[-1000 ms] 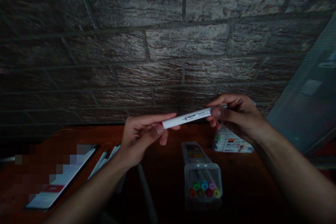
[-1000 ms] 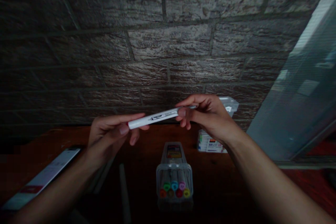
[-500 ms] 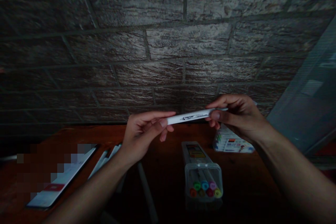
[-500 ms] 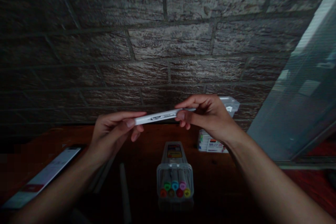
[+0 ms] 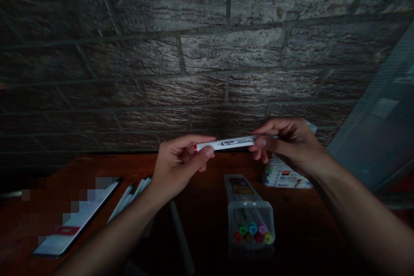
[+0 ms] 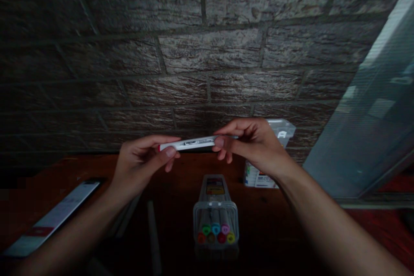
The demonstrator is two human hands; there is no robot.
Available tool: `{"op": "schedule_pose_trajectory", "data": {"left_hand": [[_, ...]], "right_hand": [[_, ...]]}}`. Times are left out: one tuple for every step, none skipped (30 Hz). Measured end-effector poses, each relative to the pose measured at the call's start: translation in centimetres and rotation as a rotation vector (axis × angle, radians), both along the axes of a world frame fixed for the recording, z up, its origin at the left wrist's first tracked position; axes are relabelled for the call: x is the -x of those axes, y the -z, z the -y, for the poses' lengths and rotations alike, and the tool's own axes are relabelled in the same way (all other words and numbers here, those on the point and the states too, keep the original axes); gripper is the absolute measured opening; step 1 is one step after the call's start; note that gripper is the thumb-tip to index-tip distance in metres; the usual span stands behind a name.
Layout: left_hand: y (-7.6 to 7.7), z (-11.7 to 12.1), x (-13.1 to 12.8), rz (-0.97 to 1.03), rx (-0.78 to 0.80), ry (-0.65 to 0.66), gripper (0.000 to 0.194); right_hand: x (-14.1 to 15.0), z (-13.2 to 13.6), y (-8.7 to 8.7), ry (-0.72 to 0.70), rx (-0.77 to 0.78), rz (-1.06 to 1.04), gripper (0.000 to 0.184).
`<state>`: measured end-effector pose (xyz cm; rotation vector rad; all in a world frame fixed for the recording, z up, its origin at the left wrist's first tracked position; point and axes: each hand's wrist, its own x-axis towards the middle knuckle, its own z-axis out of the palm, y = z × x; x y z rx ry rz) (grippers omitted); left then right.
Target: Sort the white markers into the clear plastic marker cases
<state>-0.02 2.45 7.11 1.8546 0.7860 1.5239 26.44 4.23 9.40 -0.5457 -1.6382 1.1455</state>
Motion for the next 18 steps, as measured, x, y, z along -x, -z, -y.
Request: {"op": "schedule_pose_trajectory", "data": {"left_hand": [[-0.05, 0.05, -0.03, -0.015, -0.008, -0.021, 0.018], [-0.07, 0.10, -0.05, -0.031, -0.013, -0.040, 0.018], [-0.07, 0.13, -0.07, -0.047, -0.015, -0.058, 0.018], [-0.07, 0.15, -0.09, -0.062, -0.017, -0.073, 0.018], [-0.06, 0.17, -0.12, -0.071, -0.020, -0.087, 0.017], [-0.07, 0.17, -0.16, -0.074, -0.025, -0.098, 0.016], [-0.09, 0.17, -0.21, -0.072, -0.032, -0.106, 0.015], [-0.12, 0.18, -0.25, -0.068, -0.039, -0.112, 0.014], [-0.17, 0.18, -0.30, -0.062, -0.045, -0.116, 0.013], [-0.23, 0.19, -0.34, -0.058, -0.049, -0.118, 0.013], [-0.30, 0.20, -0.38, -0.053, -0.052, -0.119, 0.012], [-0.36, 0.21, -0.40, -0.049, -0.056, -0.119, 0.012], [-0.42, 0.23, -0.43, -0.046, -0.061, -0.120, 0.012], [-0.48, 0.25, -0.45, -0.043, -0.066, -0.121, 0.012], [-0.52, 0.27, -0.48, -0.042, -0.072, -0.122, 0.011], [-0.56, 0.31, -0.50, -0.043, -0.078, -0.123, 0.011], [-0.59, 0.35, -0.53, -0.045, -0.084, -0.127, 0.010], [-0.62, 0.39, -0.55, -0.047, -0.091, -0.130, 0.010]], "right_hand": [[0.04, -0.01, 0.01, -0.001, 0.000, 0.001, 0.006], [0.08, 0.00, 0.00, -0.002, 0.001, 0.004, 0.006], [0.12, 0.02, -0.02, -0.002, 0.000, 0.009, 0.006], [0.17, 0.06, -0.06, 0.000, -0.001, 0.013, 0.007], [0.22, 0.11, -0.11, 0.005, -0.002, 0.020, 0.007], [0.27, 0.18, -0.18, 0.012, -0.005, 0.029, 0.008], [0.33, 0.25, -0.26, 0.020, -0.010, 0.041, 0.008], [0.39, 0.32, -0.34, 0.029, -0.020, 0.053, 0.009], [0.45, 0.38, -0.41, 0.040, -0.031, 0.064, 0.010], [0.51, 0.44, -0.48, 0.054, -0.043, 0.075, 0.011], [0.56, 0.48, -0.53, 0.070, -0.054, 0.084, 0.013], [0.61, 0.52, -0.56, 0.085, -0.062, 0.091, 0.014], [0.65, 0.55, -0.57, 0.097, -0.067, 0.096, 0.015], [0.68, 0.58, -0.57, 0.105, -0.068, 0.097, 0.017], [0.70, 0.60, -0.54, 0.109, -0.068, 0.097, 0.018], [0.71, 0.62, -0.51, 0.108, -0.069, 0.093, 0.019], [0.72, 0.65, -0.46, 0.106, -0.071, 0.088, 0.020], [0.72, 0.68, -0.42, 0.104, -0.073, 0.083, 0.020]]}}
